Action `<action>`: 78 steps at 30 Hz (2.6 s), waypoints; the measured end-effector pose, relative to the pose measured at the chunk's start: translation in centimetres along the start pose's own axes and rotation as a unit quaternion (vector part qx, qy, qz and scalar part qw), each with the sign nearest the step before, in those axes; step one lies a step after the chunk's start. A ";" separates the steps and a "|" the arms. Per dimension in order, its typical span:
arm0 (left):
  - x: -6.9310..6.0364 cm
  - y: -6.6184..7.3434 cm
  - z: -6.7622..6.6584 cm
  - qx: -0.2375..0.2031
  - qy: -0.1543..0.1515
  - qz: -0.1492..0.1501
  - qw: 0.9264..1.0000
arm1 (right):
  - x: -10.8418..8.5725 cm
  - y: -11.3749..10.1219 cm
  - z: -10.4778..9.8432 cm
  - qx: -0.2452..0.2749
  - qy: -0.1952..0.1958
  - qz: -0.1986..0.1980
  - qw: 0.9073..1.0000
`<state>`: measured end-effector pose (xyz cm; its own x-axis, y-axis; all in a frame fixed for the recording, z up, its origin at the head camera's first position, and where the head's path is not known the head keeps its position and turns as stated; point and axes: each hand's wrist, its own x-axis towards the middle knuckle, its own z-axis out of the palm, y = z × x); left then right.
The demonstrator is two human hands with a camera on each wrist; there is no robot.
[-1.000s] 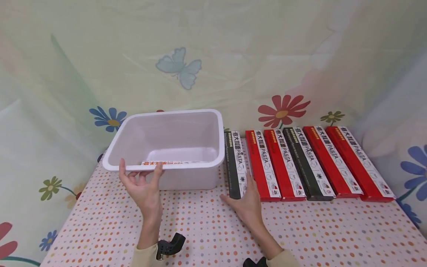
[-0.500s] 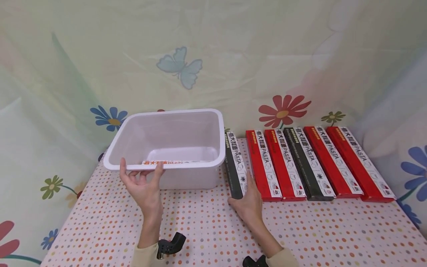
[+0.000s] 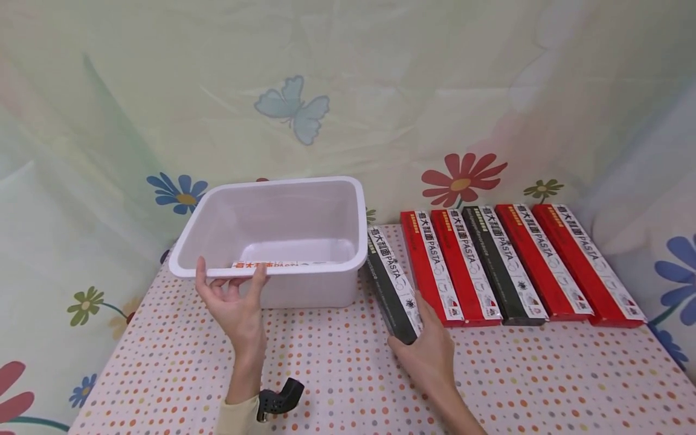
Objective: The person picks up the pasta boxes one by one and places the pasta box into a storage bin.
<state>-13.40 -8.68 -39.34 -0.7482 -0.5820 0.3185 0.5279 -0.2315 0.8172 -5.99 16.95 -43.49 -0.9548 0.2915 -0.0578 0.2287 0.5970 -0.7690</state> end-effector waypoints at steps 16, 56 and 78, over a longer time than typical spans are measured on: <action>0.4 -0.1 -0.5 0.000 0.010 0.005 1.000 | -2.5 2.2 -8.1 -0.084 0.045 -0.009 0.995; 0.2 -0.3 -0.2 0.004 0.007 -0.020 1.000 | 13.7 -19.9 -4.3 -0.234 -0.297 -0.366 0.850; 0.4 -0.2 -0.8 0.034 0.005 -0.013 0.999 | 18.0 -25.6 1.2 -0.224 -0.438 -0.297 0.819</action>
<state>-13.47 -9.47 -39.73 -0.7570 -0.5848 0.2914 0.4796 -0.1944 0.8557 -29.25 6.01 -25.66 -0.6485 -0.6794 -0.3432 -0.4648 0.7105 -0.5283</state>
